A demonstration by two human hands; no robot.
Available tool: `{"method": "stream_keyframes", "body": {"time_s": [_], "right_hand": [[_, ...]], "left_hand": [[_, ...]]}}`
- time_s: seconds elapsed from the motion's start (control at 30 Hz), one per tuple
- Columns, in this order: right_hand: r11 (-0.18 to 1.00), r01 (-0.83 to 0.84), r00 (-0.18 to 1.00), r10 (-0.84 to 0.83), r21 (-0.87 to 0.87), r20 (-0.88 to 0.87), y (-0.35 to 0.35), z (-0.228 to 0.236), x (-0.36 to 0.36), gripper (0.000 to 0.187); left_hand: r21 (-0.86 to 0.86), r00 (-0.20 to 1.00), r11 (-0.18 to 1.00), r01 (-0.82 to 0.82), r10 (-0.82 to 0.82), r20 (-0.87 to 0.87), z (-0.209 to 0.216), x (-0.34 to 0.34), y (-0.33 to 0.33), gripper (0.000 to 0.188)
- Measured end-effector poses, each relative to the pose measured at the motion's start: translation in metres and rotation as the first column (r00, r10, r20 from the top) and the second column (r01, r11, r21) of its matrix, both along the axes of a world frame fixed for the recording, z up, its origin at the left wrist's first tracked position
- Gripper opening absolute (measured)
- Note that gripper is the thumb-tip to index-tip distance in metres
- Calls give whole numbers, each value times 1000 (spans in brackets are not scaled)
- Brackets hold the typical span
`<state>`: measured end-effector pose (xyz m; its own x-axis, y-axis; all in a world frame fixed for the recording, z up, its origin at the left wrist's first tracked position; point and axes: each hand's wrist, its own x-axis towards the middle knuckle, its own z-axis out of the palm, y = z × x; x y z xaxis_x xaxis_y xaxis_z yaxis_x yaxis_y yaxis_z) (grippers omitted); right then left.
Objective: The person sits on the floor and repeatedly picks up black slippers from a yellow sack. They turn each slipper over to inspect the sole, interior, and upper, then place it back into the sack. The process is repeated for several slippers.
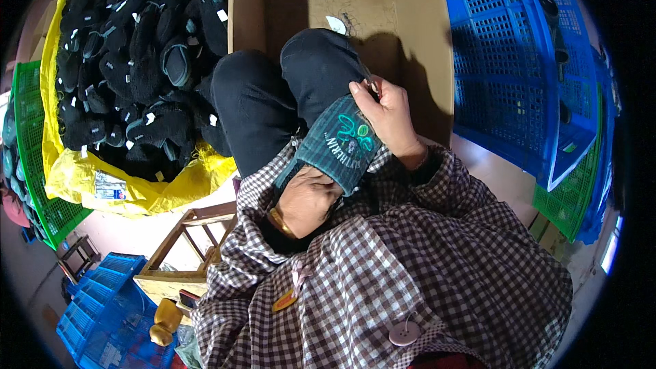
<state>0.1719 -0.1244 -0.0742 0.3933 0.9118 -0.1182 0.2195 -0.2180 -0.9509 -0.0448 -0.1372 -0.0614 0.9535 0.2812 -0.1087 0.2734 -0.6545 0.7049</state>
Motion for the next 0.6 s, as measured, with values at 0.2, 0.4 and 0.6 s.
{"method": "stream_keyframes", "body": {"time_s": [0.2,0.4,0.6], "right_hand": [[992,115,946,-128,-61,-299,-5,-10,10,26],[958,270,826,-281,-93,-488,-4,-8,17,26],[977,149,869,-204,-154,-451,-4,8,26,33]], "left_hand": [[-256,925,927,-273,327,196,27,-36,1,40],[-660,477,350,-665,879,-13,34,-29,-12,72],[-814,355,207,-543,935,2,30,-15,-1,64]]}}
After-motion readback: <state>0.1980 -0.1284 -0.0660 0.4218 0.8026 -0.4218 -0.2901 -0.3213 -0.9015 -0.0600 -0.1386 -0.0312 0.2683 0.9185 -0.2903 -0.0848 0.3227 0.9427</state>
